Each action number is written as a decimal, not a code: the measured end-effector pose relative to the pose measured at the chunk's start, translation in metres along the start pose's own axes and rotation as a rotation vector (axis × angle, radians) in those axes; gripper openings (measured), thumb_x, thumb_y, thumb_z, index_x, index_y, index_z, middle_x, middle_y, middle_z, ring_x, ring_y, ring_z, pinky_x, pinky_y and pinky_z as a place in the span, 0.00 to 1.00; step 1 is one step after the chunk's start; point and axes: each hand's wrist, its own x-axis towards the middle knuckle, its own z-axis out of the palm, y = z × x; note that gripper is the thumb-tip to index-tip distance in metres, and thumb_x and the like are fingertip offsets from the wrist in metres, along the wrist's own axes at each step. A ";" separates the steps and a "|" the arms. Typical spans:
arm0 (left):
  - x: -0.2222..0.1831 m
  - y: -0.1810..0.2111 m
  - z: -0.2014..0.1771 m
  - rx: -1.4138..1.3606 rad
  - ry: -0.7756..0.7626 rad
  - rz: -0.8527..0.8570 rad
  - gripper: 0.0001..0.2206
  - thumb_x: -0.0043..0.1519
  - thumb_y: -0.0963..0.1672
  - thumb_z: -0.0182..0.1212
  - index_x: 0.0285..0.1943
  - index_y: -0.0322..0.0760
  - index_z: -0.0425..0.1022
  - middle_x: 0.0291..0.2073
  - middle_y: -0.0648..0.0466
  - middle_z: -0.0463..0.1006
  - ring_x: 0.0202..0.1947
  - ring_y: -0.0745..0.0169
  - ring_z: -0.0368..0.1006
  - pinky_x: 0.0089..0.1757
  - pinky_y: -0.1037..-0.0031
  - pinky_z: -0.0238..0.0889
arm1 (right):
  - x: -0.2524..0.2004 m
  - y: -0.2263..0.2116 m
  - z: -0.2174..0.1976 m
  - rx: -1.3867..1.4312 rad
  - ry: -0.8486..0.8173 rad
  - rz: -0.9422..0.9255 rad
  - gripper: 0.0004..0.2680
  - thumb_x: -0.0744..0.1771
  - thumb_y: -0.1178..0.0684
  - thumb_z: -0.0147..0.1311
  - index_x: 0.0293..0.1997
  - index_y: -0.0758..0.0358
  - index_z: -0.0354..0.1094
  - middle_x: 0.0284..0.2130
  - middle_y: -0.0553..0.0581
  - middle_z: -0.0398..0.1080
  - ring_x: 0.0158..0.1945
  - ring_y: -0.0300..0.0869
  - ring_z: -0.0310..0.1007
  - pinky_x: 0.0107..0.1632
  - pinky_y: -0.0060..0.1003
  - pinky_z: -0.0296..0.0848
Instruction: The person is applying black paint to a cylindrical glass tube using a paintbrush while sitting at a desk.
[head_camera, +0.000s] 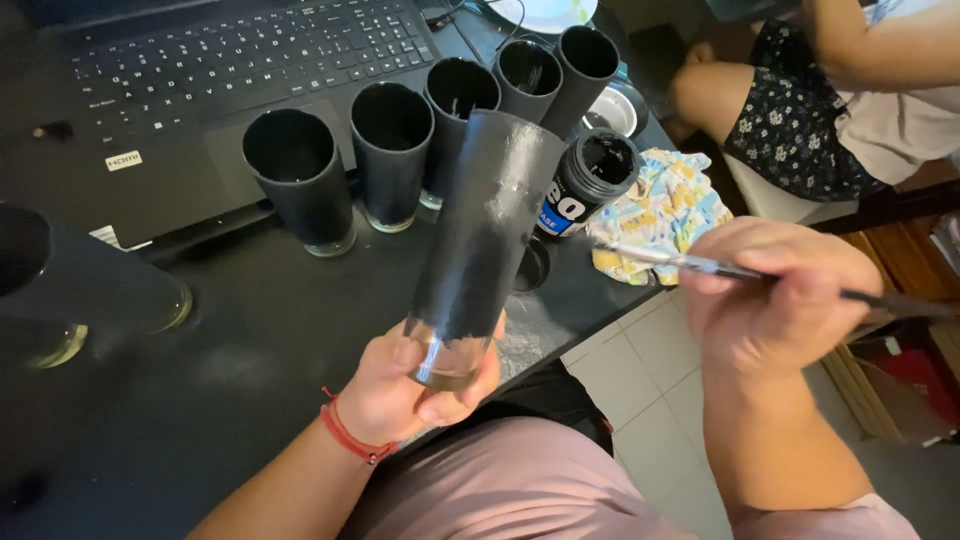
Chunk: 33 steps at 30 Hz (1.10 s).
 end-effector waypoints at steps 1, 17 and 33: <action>0.000 0.001 -0.002 -0.054 -0.026 -0.018 0.30 0.54 0.52 0.70 0.56 0.29 0.64 0.28 0.43 0.71 0.14 0.70 0.55 0.16 0.82 0.38 | 0.000 -0.002 0.003 0.125 0.031 0.163 0.12 0.70 0.41 0.56 0.37 0.59 0.71 0.19 0.56 0.65 0.18 0.43 0.65 0.23 0.34 0.63; -0.005 0.001 0.001 -0.102 -0.138 -0.127 0.34 0.52 0.55 0.68 0.57 0.30 0.59 0.27 0.44 0.69 0.14 0.71 0.51 0.17 0.80 0.41 | 0.016 0.010 -0.031 -0.080 0.150 -0.075 0.13 0.70 0.43 0.57 0.37 0.63 0.68 0.25 0.59 0.67 0.21 0.48 0.66 0.22 0.40 0.64; 0.004 -0.005 0.006 0.174 -0.005 0.102 0.32 0.61 0.55 0.67 0.60 0.25 0.62 0.30 0.41 0.73 0.17 0.69 0.58 0.22 0.80 0.51 | 0.081 -0.002 -0.043 -0.627 -0.363 0.435 0.06 0.74 0.60 0.50 0.44 0.75 0.65 0.30 0.65 0.72 0.32 0.44 0.75 0.37 0.33 0.75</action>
